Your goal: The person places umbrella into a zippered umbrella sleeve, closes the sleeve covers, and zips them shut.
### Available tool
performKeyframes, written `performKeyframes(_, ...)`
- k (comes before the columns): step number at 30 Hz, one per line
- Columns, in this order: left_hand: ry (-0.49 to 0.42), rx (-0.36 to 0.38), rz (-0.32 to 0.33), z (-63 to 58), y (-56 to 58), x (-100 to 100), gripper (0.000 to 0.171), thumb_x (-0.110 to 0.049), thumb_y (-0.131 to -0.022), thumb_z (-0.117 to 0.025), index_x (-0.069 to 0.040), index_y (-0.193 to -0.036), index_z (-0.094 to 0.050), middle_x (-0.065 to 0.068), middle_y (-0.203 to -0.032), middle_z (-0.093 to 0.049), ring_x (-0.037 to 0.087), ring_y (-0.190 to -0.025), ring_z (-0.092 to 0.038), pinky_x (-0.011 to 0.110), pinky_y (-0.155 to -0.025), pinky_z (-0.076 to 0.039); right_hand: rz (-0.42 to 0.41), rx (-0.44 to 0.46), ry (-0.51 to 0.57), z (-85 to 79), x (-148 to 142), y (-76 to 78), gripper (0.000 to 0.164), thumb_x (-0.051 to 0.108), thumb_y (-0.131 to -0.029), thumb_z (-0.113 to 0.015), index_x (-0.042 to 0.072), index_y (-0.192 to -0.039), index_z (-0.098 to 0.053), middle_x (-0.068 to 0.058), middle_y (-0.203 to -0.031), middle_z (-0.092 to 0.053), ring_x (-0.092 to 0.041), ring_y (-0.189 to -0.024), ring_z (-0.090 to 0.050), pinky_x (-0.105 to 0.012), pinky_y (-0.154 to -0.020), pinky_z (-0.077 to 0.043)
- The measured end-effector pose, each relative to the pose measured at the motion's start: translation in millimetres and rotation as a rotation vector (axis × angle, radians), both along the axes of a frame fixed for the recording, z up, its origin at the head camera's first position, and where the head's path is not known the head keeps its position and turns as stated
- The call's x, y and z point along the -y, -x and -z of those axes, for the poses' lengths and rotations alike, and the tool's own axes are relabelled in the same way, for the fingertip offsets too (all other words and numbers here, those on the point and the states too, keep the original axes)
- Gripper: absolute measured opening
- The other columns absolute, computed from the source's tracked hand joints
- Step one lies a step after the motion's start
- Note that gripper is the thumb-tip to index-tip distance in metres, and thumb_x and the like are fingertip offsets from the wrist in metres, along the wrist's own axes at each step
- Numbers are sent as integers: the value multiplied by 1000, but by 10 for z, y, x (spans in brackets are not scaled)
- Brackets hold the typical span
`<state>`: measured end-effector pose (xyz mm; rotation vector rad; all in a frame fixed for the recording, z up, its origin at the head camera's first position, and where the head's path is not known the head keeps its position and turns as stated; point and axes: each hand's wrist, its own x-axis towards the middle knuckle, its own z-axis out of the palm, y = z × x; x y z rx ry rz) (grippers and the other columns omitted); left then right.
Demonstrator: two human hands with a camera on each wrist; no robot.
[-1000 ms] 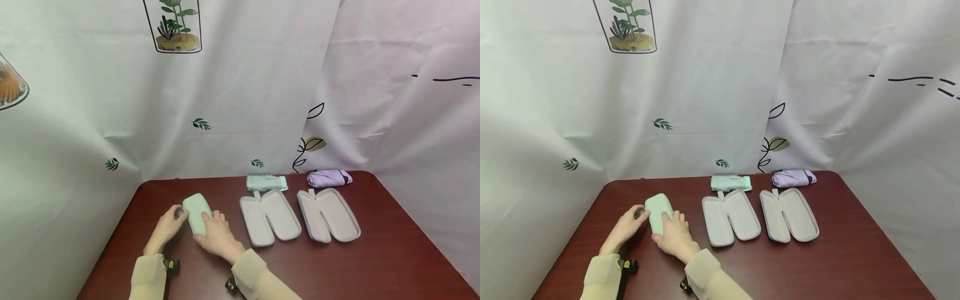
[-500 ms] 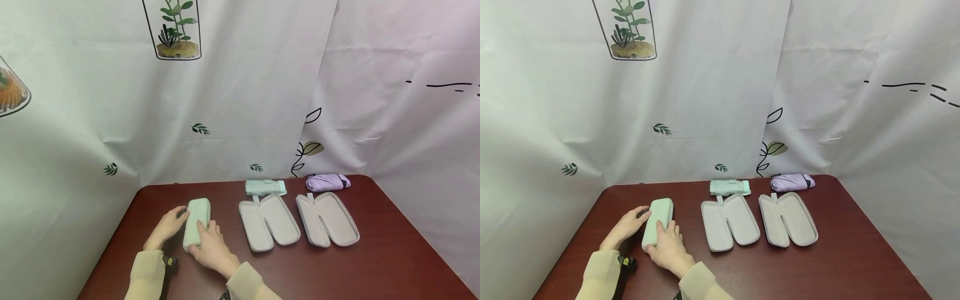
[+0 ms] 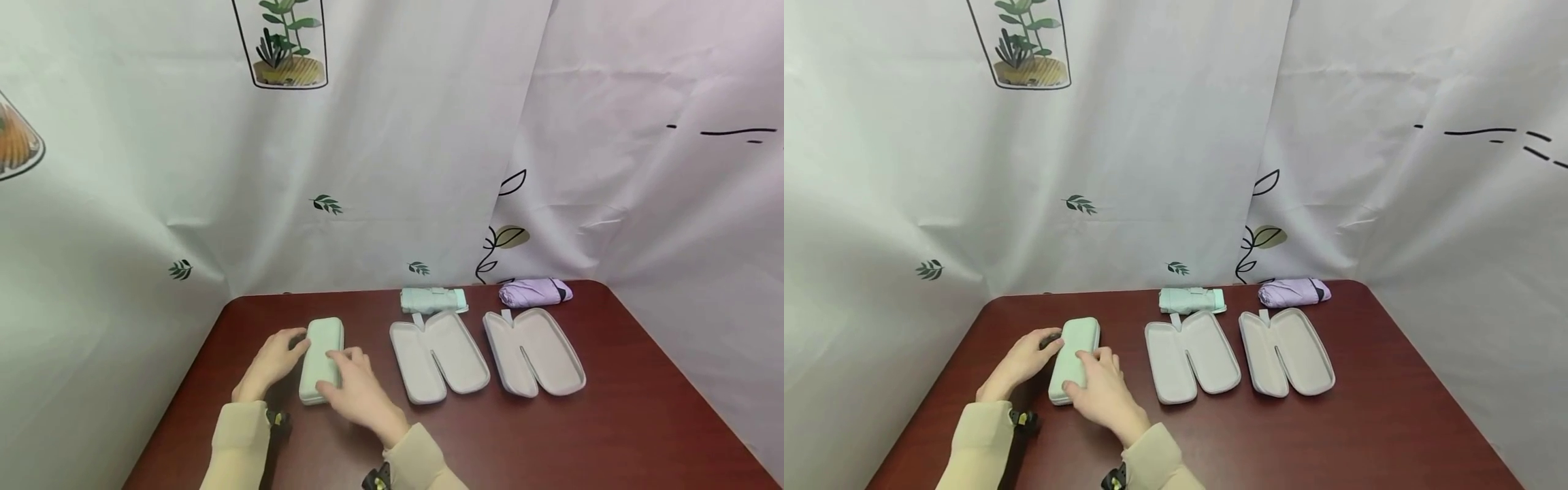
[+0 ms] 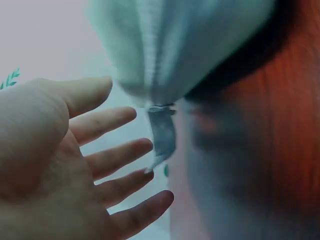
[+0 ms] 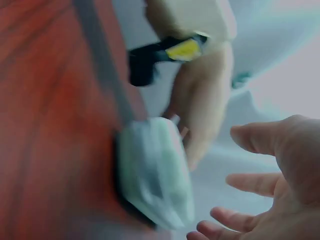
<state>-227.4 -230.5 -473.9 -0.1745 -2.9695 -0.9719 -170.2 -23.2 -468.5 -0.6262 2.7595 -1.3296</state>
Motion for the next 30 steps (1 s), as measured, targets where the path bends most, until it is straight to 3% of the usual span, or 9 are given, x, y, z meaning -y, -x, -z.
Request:
performKeyframes(5, 18, -67, -9, -130, -12, -57, 44, -25, -100, -55, 2, -135, -53, 25, -137, -50, 42, -128, -43, 59, -101, -35, 67, -27, 96, -169, -251, 106, 49, 30, -91, -65, 14, -136, -56, -9, -129, -49, -25, -121, -45, -44, -98, -41)
performKeyframes(14, -14, -182, 24, -318, -85, -293, 38, -24, -99, -57, -2, -130, -59, 18, -132, -56, 36, -117, -54, 54, -95, -41, 160, -65, 160, -343, -785, 357, 44, 25, -91, -64, 8, -131, -58, -16, -129, -51, -31, -120, -50, -50, -99, -39)
performKeyframes(22, -56, -202, 41, -339, -90, -524, 33, -23, -97, -60, -5, -125, -64, 15, -127, -60, 36, -121, -53, 55, -99, -38, 247, 14, 165, -386, -1164, 601, 46, 23, -93, -63, 8, -136, -55, -22, -134, -48, -37, -118, -51, -52, -92, -43)
performKeyframes(28, -134, -171, 53, -315, -113, -708, 23, -21, -97, -60, -9, -116, -68, 10, -118, -64, 30, -104, -63, 47, -87, -49, 285, 26, 125, -373, -1361, 754, 46, 22, -93, -63, 7, -136, -54, -25, -136, -48, -33, -103, -58, -49, -85, -47)
performKeyframes(30, -156, -159, 54, -297, -123, -776, 22, -20, -97, -60, -10, -115, -68, 8, -113, -66, 27, -97, -66, 44, -82, -51, 293, 33, 113, -361, -1412, 797, 47, 23, -93, -63, 7, -137, -53, -26, -136, -48, -35, -106, -57, -50, -87, -46)
